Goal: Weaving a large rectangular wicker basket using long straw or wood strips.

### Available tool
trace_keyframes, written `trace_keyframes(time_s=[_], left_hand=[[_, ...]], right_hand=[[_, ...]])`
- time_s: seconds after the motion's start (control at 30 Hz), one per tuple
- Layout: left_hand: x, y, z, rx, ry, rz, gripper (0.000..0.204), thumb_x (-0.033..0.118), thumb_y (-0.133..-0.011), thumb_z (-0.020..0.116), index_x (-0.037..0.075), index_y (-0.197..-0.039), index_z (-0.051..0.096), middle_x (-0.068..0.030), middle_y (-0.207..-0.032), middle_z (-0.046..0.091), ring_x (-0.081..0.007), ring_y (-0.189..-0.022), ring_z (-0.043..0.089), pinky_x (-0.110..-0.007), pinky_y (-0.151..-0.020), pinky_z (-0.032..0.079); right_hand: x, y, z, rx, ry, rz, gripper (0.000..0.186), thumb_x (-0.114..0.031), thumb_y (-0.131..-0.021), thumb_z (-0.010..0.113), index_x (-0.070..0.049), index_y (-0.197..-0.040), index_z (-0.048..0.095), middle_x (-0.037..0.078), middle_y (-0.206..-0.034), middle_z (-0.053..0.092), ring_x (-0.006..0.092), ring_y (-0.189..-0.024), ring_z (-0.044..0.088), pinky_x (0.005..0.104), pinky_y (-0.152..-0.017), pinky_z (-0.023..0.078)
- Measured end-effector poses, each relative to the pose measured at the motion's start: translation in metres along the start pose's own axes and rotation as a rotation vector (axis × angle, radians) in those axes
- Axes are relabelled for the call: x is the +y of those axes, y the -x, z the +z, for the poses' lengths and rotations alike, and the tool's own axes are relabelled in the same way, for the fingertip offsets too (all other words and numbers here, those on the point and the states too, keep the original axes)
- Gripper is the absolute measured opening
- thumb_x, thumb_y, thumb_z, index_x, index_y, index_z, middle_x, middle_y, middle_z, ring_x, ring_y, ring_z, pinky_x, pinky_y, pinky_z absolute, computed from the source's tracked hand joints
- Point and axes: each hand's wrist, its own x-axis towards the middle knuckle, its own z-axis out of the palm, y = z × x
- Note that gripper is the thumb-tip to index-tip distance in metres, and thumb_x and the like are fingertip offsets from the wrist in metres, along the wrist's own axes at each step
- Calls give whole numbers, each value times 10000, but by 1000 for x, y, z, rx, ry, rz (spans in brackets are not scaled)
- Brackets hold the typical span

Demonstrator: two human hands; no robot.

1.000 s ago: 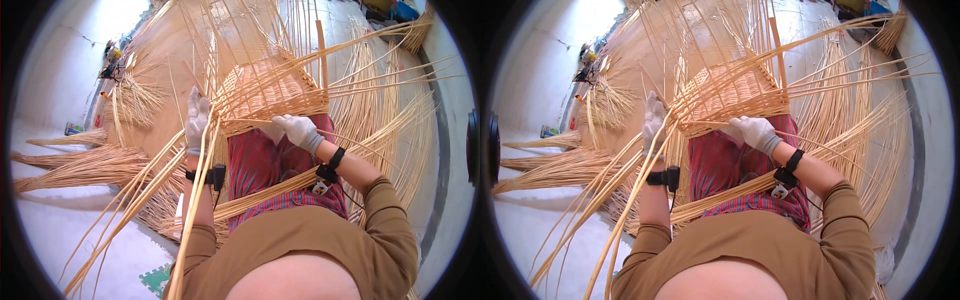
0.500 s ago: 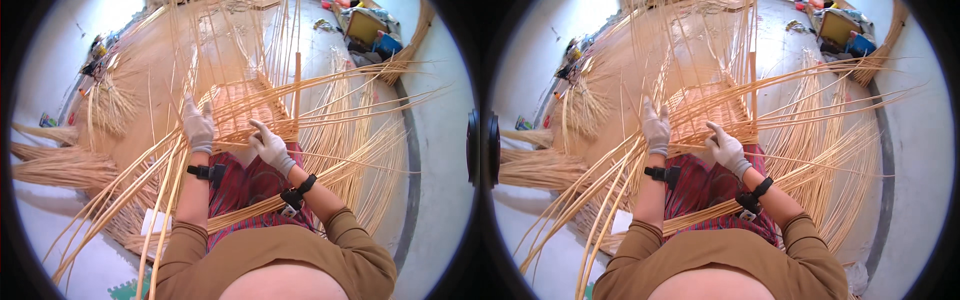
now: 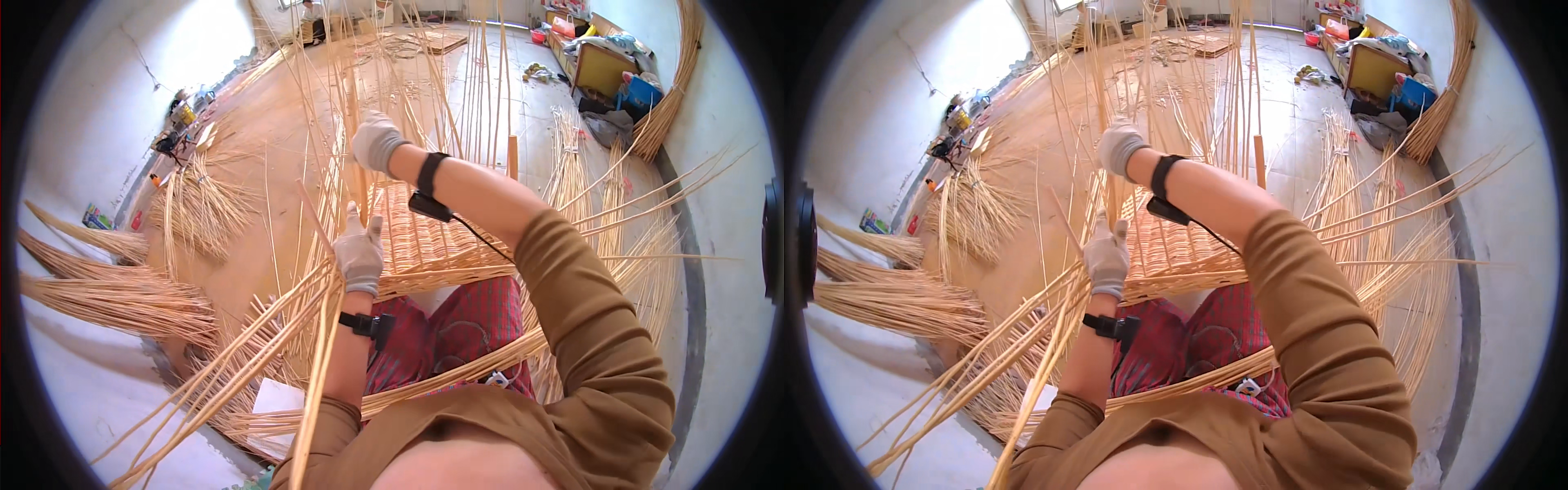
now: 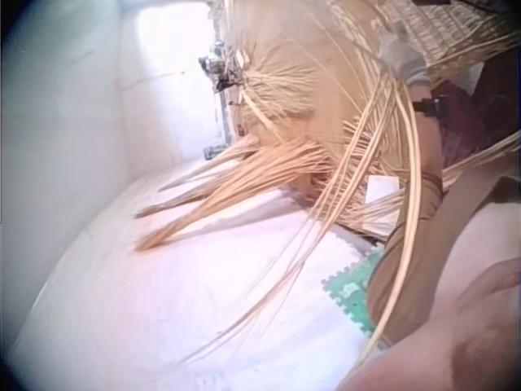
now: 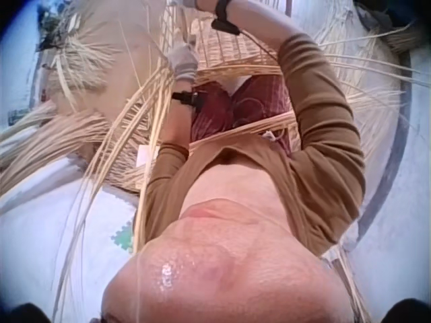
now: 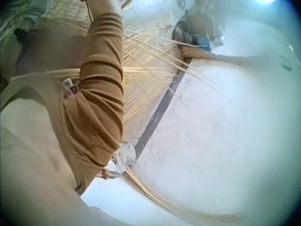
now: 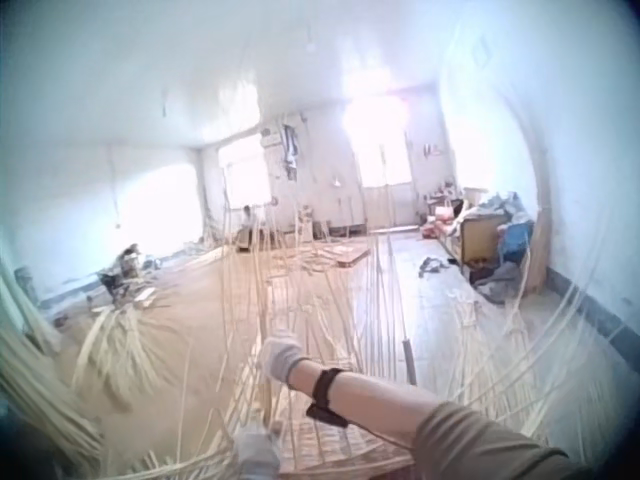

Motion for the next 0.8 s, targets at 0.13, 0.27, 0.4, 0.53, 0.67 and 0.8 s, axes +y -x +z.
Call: trace_keyframes(time_s=[0.13,0.27,0.4,0.53,0.67,0.8], left_hand=[[9,-2,0,-41,-188,36,681,508,-993,526,-1,-1441,454,-225,-888,698,-397,-773,674,-468,-670,502],[9,25,-9,-136,20,-4,575,383,-987,566,-20,-1389,485,-295,-1135,653,-433,-977,648,-507,-891,488],[-8,69,-11,163,139,119,455,308,-993,562,-45,-1279,547,-326,-1112,637,-470,-1027,620,-522,-879,496],[-36,68,-6,-402,263,-269,491,470,-1043,453,15,-1056,637,-219,-686,654,-315,-532,661,-426,-545,544],[-49,67,-13,-588,649,-476,495,510,-1040,460,60,-987,660,-77,-515,557,-168,-359,526,-312,-366,419],[-48,71,-15,-612,674,-413,498,510,-1046,448,62,-992,660,-48,-475,517,-135,-340,487,-270,-349,401]], right_hand=[[-28,-13,16,-44,312,22,189,-211,-872,622,-151,-855,800,72,-913,766,216,-864,696,447,-917,440],[-60,48,30,324,86,-334,141,-146,-873,620,-174,-922,750,19,-747,691,239,-847,688,396,-878,473],[-78,185,45,600,-585,214,93,-194,-897,623,-144,-973,640,90,-697,647,310,-789,678,428,-755,532],[-115,308,48,-12,-521,400,165,-296,-952,593,-141,-897,598,100,-664,660,337,-598,672,456,-536,520],[-99,328,37,-207,-703,310,99,-246,-936,579,-161,-919,627,133,-665,665,337,-623,685,460,-558,534],[-44,303,32,47,-346,328,112,-231,-873,651,-165,-957,686,100,-672,659,301,-669,682,436,-615,535]])
